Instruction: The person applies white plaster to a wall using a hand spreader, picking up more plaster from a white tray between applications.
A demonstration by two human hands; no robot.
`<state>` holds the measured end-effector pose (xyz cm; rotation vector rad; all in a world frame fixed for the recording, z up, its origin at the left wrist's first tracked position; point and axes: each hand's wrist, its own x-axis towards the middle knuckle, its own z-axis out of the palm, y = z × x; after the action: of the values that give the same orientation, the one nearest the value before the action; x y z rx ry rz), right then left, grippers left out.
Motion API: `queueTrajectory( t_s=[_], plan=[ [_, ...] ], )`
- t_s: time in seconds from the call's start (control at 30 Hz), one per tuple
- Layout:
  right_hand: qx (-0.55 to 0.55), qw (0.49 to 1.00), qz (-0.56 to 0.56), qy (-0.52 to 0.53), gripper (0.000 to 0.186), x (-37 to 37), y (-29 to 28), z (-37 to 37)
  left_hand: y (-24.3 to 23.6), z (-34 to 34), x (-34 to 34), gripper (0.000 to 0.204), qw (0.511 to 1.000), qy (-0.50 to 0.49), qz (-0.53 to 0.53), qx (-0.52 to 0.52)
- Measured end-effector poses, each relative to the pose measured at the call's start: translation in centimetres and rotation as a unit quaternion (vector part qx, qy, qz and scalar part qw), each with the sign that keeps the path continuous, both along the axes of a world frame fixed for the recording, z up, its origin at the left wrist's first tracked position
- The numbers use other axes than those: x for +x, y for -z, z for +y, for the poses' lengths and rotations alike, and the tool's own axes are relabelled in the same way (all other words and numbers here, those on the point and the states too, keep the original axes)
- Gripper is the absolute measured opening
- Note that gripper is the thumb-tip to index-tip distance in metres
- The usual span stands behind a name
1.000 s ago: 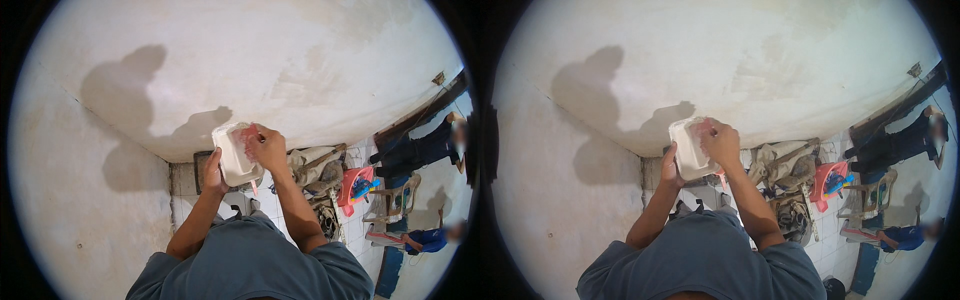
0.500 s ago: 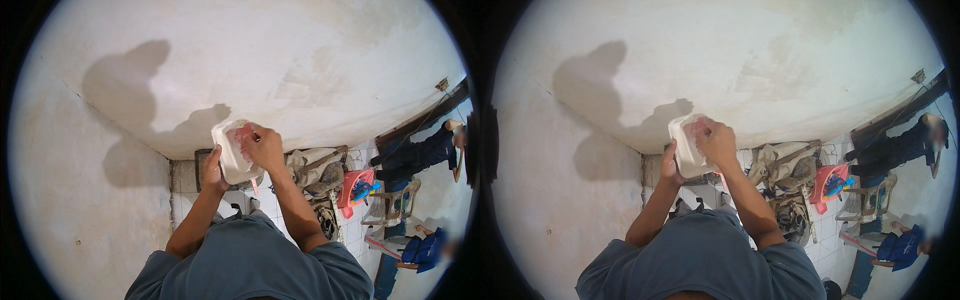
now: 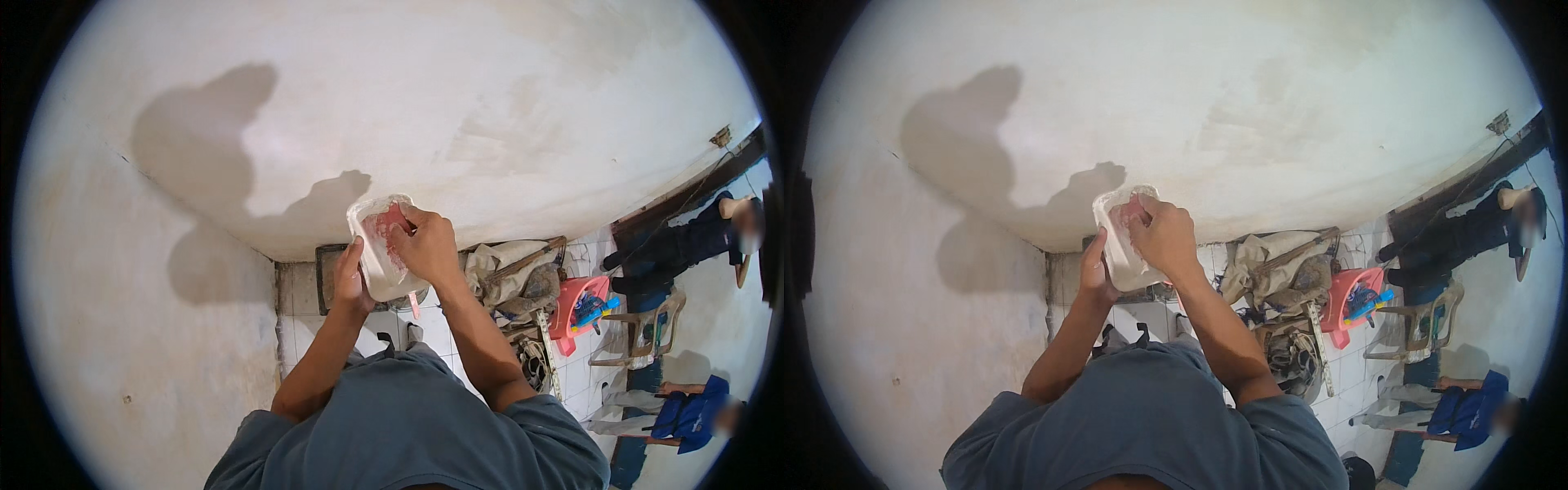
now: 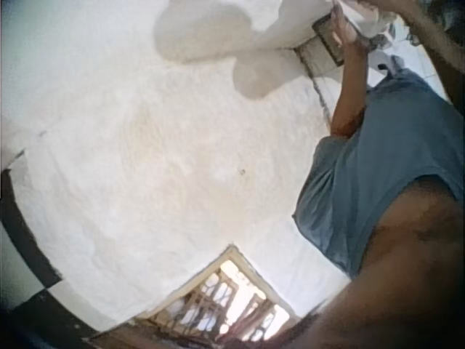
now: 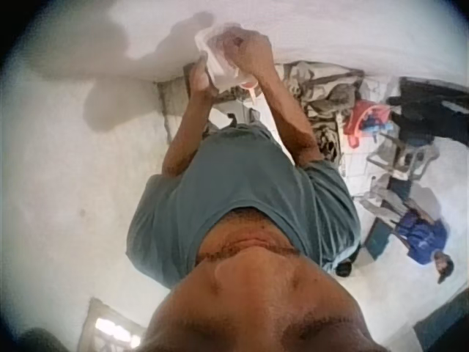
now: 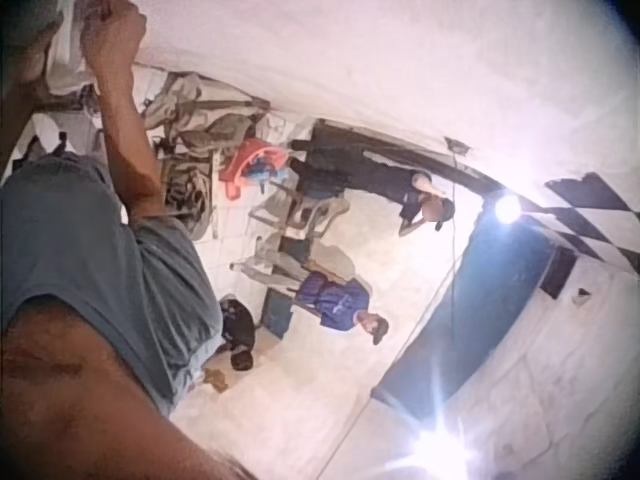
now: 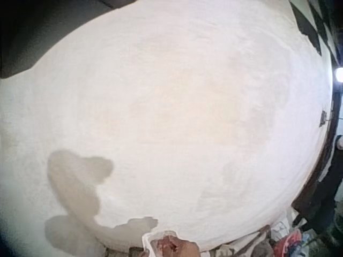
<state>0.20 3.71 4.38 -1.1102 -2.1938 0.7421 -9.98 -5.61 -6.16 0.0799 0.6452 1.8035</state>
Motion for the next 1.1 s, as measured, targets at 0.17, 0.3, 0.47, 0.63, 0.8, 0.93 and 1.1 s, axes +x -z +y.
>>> queueTrajectory(
  t_s=[0.17, 0.3, 0.47, 0.63, 0.8, 0.93, 1.1],
  plan=[
    [-0.032, 0.999, 0.002, -0.007, 0.030, -0.2, -0.4, -0.5, -0.3, 0.1, 0.1, 0.045, 1.000, 0.013, 0.006, 0.010],
    [0.021, 1.000, 0.018, 0.015, 0.031, 0.0, -1.3, -1.3, 0.0, 0.2, 0.6, 0.048, 1.000, 0.015, 0.007, 0.007],
    [-0.037, 0.999, 0.013, 0.006, 0.030, 0.3, -2.2, -0.9, -0.3, 0.4, 0.7, 0.046, 1.000, 0.022, 0.008, 0.005],
    [0.062, 0.997, -0.035, 0.003, 0.029, 0.4, -0.2, -0.6, -0.4, 0.6, 1.0, 0.041, 1.000, 0.014, -0.009, -0.014],
    [0.044, 0.998, -0.032, -0.006, 0.023, 0.0, -0.1, -1.1, -0.1, 0.7, 1.1, 0.042, 1.000, -0.006, -0.004, -0.011],
    [0.006, 1.000, -0.007, 0.019, 0.023, 0.3, -0.6, -0.1, -0.2, 0.6, 1.1, 0.041, 1.000, -0.010, 0.002, -0.005],
    [0.024, 1.000, -0.004, 0.017, 0.024, 0.4, -0.6, -0.5, -0.9, 0.7, 1.2, 0.047, 1.000, -0.006, 0.025, 0.006]
  ],
)
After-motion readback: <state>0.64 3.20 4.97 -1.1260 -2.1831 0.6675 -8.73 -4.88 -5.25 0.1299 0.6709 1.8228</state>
